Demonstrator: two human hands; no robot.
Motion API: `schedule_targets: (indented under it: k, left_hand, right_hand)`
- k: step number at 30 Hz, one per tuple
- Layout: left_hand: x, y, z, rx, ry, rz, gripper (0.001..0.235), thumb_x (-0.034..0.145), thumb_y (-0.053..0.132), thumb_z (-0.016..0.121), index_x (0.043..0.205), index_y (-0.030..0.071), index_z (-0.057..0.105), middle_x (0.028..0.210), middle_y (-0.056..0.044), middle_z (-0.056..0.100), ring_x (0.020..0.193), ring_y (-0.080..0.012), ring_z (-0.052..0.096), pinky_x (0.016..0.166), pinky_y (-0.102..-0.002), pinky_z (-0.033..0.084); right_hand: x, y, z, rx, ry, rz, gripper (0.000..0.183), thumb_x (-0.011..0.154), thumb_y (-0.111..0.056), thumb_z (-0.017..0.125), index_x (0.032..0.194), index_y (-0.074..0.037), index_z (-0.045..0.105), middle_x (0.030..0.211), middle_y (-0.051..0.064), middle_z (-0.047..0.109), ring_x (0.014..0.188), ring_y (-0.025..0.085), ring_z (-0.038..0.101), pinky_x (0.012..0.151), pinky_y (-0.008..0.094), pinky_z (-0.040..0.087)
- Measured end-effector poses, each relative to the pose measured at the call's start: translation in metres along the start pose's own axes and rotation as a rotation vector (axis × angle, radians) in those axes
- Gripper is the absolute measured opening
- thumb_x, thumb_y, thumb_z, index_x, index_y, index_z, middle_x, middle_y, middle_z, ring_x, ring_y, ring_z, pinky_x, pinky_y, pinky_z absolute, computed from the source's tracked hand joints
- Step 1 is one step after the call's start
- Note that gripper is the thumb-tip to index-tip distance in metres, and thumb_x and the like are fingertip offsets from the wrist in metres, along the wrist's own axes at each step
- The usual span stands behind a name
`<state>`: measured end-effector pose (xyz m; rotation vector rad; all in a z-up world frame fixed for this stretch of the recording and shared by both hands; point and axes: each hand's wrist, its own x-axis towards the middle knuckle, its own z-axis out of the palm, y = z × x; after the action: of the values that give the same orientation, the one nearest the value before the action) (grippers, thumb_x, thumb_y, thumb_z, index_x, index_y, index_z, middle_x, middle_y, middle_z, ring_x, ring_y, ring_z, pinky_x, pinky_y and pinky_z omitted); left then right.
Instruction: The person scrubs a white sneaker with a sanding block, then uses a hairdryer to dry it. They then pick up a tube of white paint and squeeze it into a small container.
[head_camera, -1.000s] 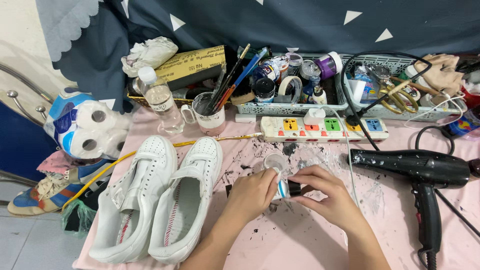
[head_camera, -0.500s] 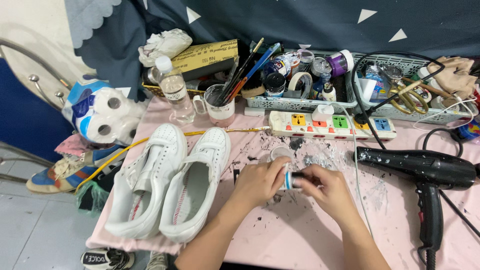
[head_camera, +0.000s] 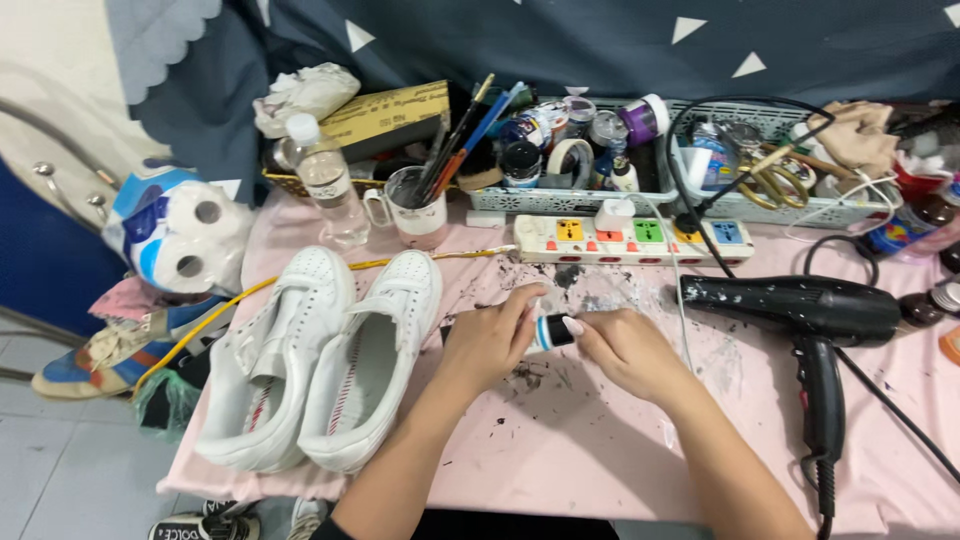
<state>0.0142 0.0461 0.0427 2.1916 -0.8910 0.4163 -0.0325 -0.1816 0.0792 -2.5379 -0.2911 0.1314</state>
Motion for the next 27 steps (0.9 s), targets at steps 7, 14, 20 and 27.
schedule_targets:
  k: [7,14,20,27]
  left_hand:
    - [-0.006,0.002,0.003,-0.031,-0.064,-0.020,0.030,0.102,0.023,0.056,0.131,0.016,0.057,0.066,-0.009,0.069,0.056,-0.0299,0.068,0.050,-0.045,0.050]
    - [-0.005,0.002,0.001,-0.021,-0.071,-0.034,0.032,0.099,0.021,0.057,0.131,0.016,0.058,0.067,-0.009,0.070,0.057,-0.0297,0.069,0.050,-0.044,0.051]
    - [-0.005,0.008,0.002,-0.023,-0.094,-0.046,0.032,0.099,0.020,0.057,0.131,0.017,0.058,0.066,-0.009,0.069,0.056,-0.0293,0.069,0.050,-0.043,0.051]
    - [-0.007,0.009,0.002,-0.006,-0.138,-0.088,0.034,0.098,0.020,0.057,0.131,0.018,0.057,0.067,-0.011,0.070,0.055,-0.0324,0.068,0.050,-0.045,0.050]
  right_hand:
    - [-0.008,0.003,0.013,0.168,0.116,-0.187,0.029,0.095,-0.031,0.070,0.113,-0.009,0.069,0.085,0.013,0.076,0.071,0.027,0.073,0.064,0.036,0.057]
    - [-0.006,0.014,0.011,0.502,0.111,-0.587,0.044,0.092,-0.022,0.068,0.127,0.001,0.056,0.102,0.022,0.068,0.080,0.030,0.072,0.059,0.033,0.061]
    - [-0.006,0.021,0.011,0.014,0.041,-0.062,0.019,0.105,-0.020,0.060,0.093,-0.009,0.069,0.074,0.007,0.074,0.071,0.019,0.072,0.072,0.033,0.058]
    - [-0.009,0.019,0.007,0.435,0.016,-0.292,0.036,0.089,-0.021,0.074,0.121,-0.005,0.065,0.082,0.009,0.074,0.073,0.019,0.074,0.063,0.034,0.060]
